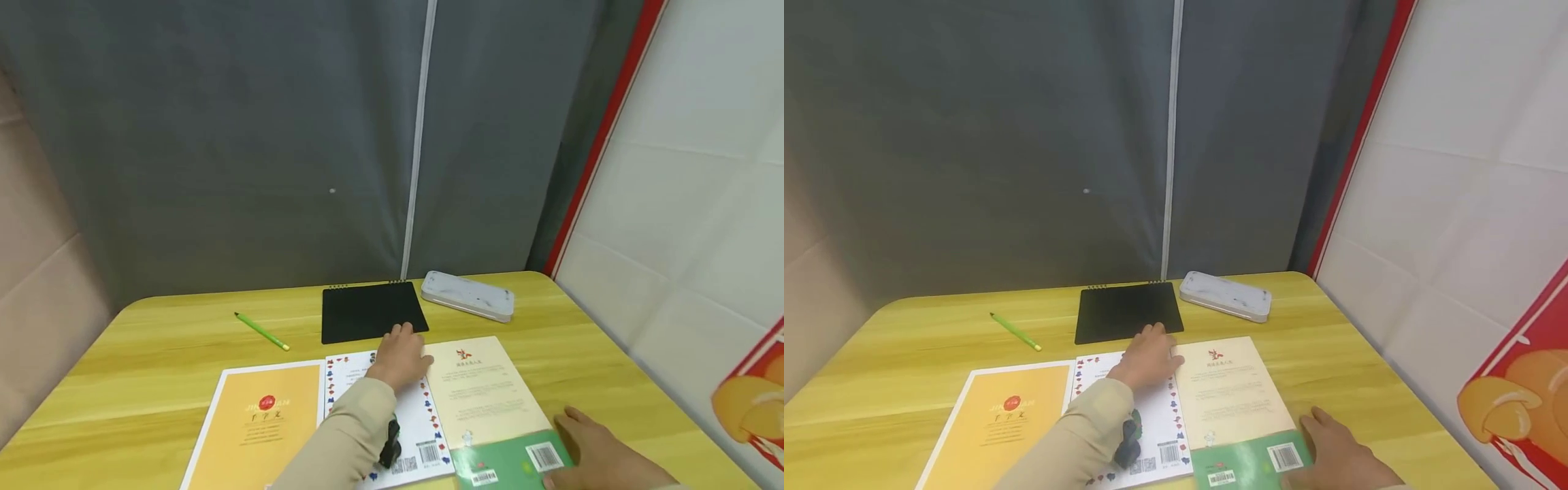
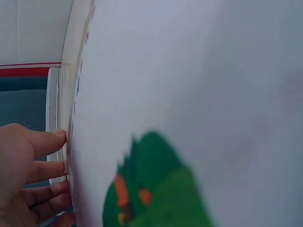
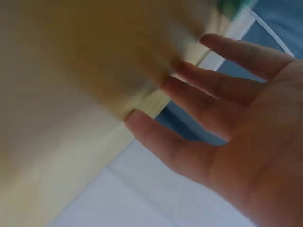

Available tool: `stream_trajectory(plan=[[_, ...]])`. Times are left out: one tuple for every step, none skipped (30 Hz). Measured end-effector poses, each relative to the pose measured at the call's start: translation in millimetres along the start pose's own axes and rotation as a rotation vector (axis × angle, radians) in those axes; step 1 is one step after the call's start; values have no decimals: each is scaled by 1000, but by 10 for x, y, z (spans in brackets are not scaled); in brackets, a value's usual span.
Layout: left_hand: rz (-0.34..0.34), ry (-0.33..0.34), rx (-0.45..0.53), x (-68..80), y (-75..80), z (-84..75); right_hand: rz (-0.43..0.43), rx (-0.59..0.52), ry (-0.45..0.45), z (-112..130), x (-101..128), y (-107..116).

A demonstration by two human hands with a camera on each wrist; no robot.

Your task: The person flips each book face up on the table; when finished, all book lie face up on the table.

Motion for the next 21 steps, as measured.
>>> stream_trajectory(plan=[[-1, 7, 12, -18, -18, 23, 0, -13, 24, -13, 13, -19], [-3, 13, 28, -33, -34, 47, -8, -7, 47, -15, 27, -33], [-8, 16, 48, -45, -47, 68, -19, 7, 76, -9, 42, -42], [-12, 21, 72, -56, -58, 87, -28, 17, 82, -3, 48, -47], [-16, 24, 98, -68, -70, 104, -36, 29, 78, 4, 53, -52], [-16, 26, 124, -78, -84, 117, -45, 40, 80, 14, 61, -54], [-12, 30, 145, -91, -103, 129, -45, 42, 72, 20, 69, -57], [-6, 32, 167, -105, -126, 139, -43, 40, 51, 23, 75, -60], [-5, 30, 188, -120, -143, 145, -47, 39, 48, 32, 79, -59], [-2, 34, 211, -130, -158, 153, -47, 35, 44, 47, 79, -55], [-4, 41, 240, -140, -173, 161, -45, 23, 36, 60, 79, -54], [-8, 46, 274, -146, -178, 163, -45, 11, 29, 74, 78, -53], [-15, 54, 312, -153, -180, 164, -44, 2, 21, 89, 72, -52], [-25, 59, 361, -153, -169, 157, -44, -2, 16, 104, 61, -49], [-30, 75, 426, -152, -159, 149, -49, -6, 21, 120, 52, -47], [-26, 100, 499, -151, -156, 142, -57, -2, 21, 133, 46, -43], [-24, 125, 578, -150, -148, 133, -70, 9, 19, 142, 45, -39], [-16, 152, 646, -148, -143, 123, -80, 3, 17, 148, 45, -36], [-7, 183, 722, -147, -141, 115, -83, -13, 23, 153, 47, -33], [2, 216, 789, -144, -139, 109, -86, -40, 21, 157, 56, -32], [12, 250, 843, -142, -143, 107, -84, -81, 12, 155, 75, -29]])
Point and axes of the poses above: each hand's wrist, its own x-axis away from the middle knuckle, its own y-axis out of the back of the hand, z = x × y, the point moved 5 cm from there along -x, towards the middle knuckle, and after that the axes turned 3 degrees about z, right-handed, at the moved point
